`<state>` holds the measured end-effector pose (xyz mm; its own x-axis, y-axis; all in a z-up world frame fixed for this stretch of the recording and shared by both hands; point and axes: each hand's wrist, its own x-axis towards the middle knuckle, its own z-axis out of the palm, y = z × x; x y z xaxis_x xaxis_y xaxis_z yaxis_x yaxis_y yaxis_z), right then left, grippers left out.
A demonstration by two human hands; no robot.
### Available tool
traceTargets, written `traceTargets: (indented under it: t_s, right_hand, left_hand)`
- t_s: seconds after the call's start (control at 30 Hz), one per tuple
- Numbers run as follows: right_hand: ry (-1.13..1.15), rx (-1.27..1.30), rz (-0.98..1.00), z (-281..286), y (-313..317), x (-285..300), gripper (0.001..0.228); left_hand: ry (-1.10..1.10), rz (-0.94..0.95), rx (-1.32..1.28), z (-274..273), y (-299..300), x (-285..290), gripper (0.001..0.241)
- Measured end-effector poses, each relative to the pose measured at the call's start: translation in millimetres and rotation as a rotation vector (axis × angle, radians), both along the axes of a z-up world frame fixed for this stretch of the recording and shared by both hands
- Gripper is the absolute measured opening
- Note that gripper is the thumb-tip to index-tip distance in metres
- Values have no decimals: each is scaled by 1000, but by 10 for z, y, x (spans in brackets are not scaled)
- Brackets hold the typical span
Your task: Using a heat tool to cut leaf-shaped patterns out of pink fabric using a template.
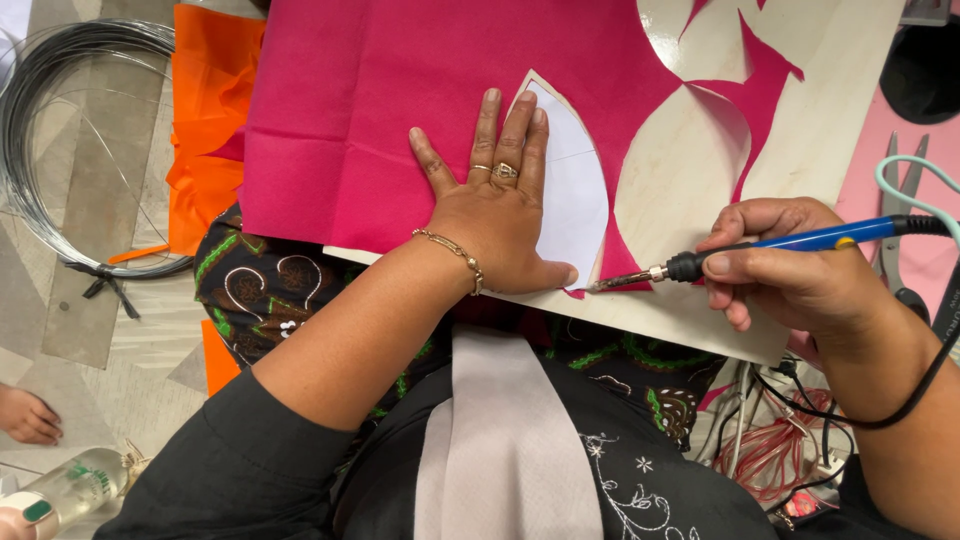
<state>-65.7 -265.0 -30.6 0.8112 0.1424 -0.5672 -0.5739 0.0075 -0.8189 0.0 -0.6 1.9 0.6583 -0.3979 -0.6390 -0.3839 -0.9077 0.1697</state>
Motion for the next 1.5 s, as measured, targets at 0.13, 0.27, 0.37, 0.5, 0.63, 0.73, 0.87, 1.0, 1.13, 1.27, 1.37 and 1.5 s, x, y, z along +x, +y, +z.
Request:
traceTargets:
  t_s: [0.13, 0.27, 0.37, 0.5, 0.63, 0.73, 0.87, 1.0, 1.13, 1.27, 1.37, 1.5]
  right_hand:
    - [-3, 13, -27, -5, -4, -15, 12]
    - [-13, 20, -26, -29, -31, -19, 13]
    - [10, -31, -42, -16, -39, -23, 13]
    - [-3, -22, -40, -20, -58, -33, 12]
    - [1, -34, -34, -14, -77, -38, 11]
    - [-25, -7, -19, 25, -82, -51, 10]
    - [-204, 51, -3, 255, -65, -175, 7]
    - [-674, -333, -129, 391, 4, -502, 18]
    - [-1517, -1222, 65, 146, -170, -450, 21]
    - [-1704, -1503, 10, 70, -260, -183, 13]
    - [-1634, -1744, 42, -71, -637, 50, 10]
    - [-1650, -1936, 36, -221, -1112, 435, 5]
  left_hand:
    - [-9, -1, -7, -15, 4, -2, 130]
    - [-6, 1, -10, -8, 3, 0, 130]
    - [3, 3, -5, -1, 2, 2, 130]
    - [4, -2, -2, -1, 2, 3, 130]
    - [6, 4, -1, 6, 0, 2, 130]
    - [10, 2, 14, 22, -5, 4, 130]
    - [17, 12, -12, 35, 12, -5, 129]
    - [4, 12, -25, -23, 21, -2, 132]
    - [-4, 41, -23, -63, 21, 7, 136]
    - [-27, 28, -67, 49, 35, -5, 133]
    - [-14, 61, -96, 38, 53, -38, 133]
    - [-51, 47, -85, -22, 67, -45, 133]
